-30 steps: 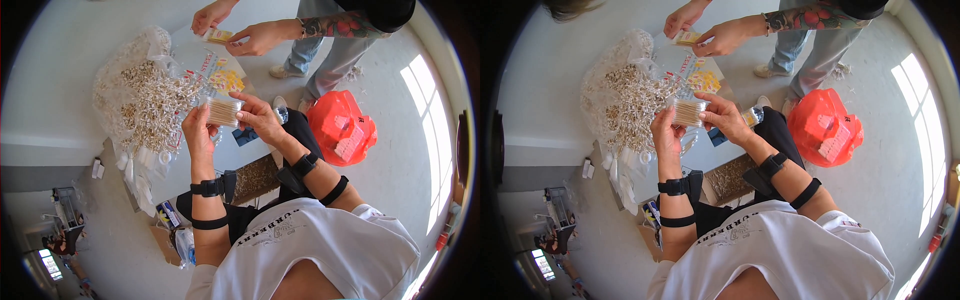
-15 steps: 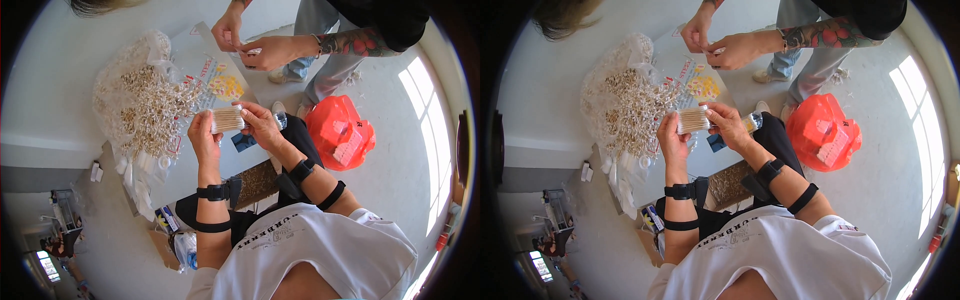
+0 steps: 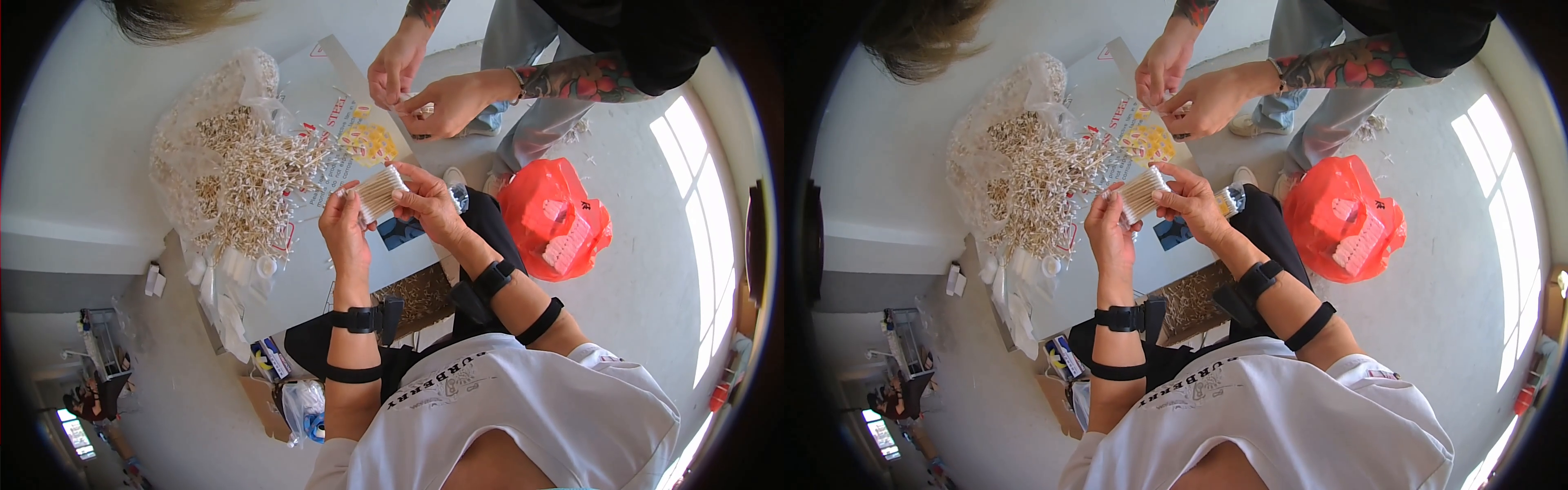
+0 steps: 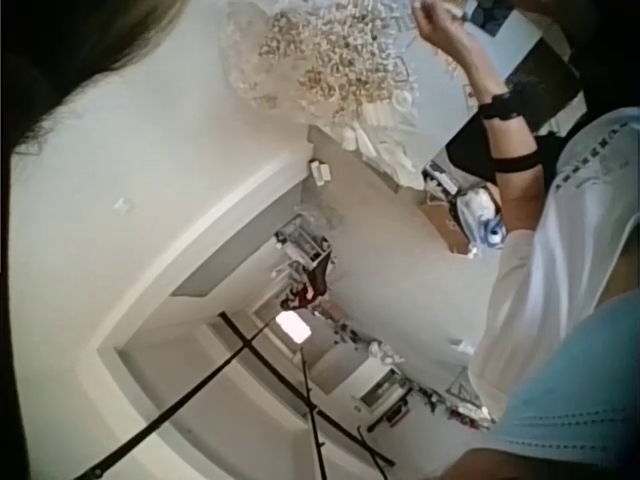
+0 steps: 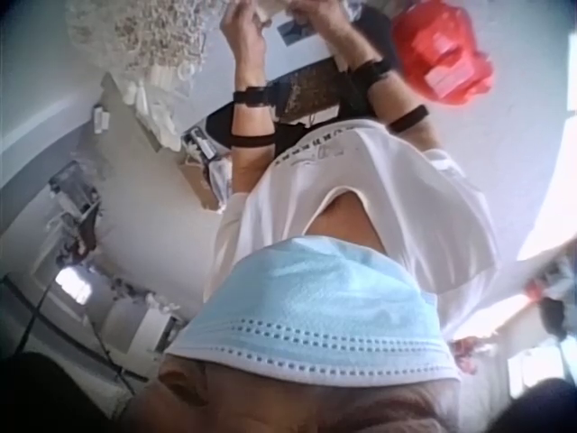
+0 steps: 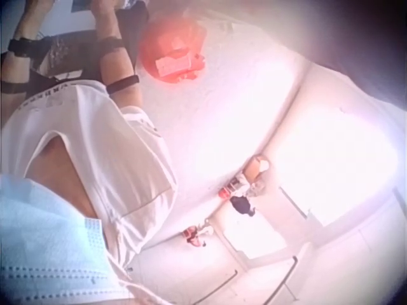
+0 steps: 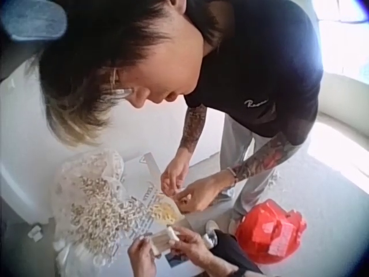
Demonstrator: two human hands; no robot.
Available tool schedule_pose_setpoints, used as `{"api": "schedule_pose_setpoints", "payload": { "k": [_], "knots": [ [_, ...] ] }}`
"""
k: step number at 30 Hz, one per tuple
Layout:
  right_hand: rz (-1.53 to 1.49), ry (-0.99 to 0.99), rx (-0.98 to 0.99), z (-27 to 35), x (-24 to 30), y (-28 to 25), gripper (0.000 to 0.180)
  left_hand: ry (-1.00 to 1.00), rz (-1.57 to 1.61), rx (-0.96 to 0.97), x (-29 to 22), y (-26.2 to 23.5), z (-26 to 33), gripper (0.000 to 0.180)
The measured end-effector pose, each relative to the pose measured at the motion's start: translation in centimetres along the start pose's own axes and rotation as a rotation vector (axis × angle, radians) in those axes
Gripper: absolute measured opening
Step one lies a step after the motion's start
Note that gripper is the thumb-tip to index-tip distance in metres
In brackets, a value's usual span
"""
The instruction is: The person is packing bundles of cotton swabs into small plastic bags at a workshop table.
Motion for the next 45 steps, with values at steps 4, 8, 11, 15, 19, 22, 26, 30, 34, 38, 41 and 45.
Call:
{"api": "schedule_pose_setpoints", "payload": {
  "k": [4, 8, 11, 15, 19, 22, 26, 30, 34, 38, 41, 45],
  "knots": [
    [-0.051, -0.018, -0.009, 0.1, 0.1, 0.3, 0.053, -0.032, 0.049, -0.007, 0.9, -0.1, 0.2, 0.023],
    [-0.039, -0.036, 0.0, 0.2, 0.9, 0.6, 0.047, -0.024, 0.056, 0.013, 1.2, -0.2, 0.2, 0.022],
    [0.097, 0.026, 0.02, 0.1, 1.1, 0.4, 0.044, -0.045, 0.041, 0.012, 1.5, -0.3, 0.2, 0.022],
    [0.401, 0.014, 0.033, -0.1, 1.5, 0.5, 0.044, -0.046, 0.054, -0.003, 1.6, 0.1, 0.4, 0.022],
    [0.275, -0.083, 0.15, 0.0, 1.8, 1.5, 0.045, -0.028, 0.068, -0.014, 1.3, 0.4, 0.5, 0.022],
    [0.048, -0.018, 0.171, 0.1, 1.0, 1.3, 0.044, -0.054, 0.103, -0.028, 1.7, -0.2, 0.4, 0.023],
    [0.044, 0.006, 0.141, 0.0, 0.6, 0.8, 0.039, -0.047, 0.093, -0.066, 1.7, -0.4, 0.6, 0.024],
    [0.023, 0.033, 0.039, 0.0, 0.0, 0.4, 0.031, -0.025, 0.08, -0.083, 1.6, -0.3, 0.9, 0.025],
    [-0.005, 0.044, -0.066, 0.3, -1.0, -0.8, 0.027, 0.007, 0.025, -0.168, 1.3, 0.1, 1.4, 0.025],
    [-0.014, 0.11, -0.156, 0.5, -1.9, -1.4, 0.027, 0.094, -0.032, -0.213, 1.1, -0.2, 1.9, 0.026],
    [-0.057, 0.092, -0.049, 0.3, -1.8, -0.7, 0.037, 0.153, -0.044, -0.255, 0.6, -0.5, 2.1, 0.028],
    [-0.064, 0.016, 0.017, 0.3, -1.1, 0.0, 0.047, 0.086, -0.015, -0.255, 1.0, -0.5, 1.9, 0.026]
  ]
}}
Point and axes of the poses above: each hand's wrist, its own z-axis away from the middle knuckle, its own y-axis out of the palm, x = y × z, the point moved 9 cm from there along -z, towards the middle knuckle, and after that the axes turned 10 degrees about x, right-handed, at the moved point
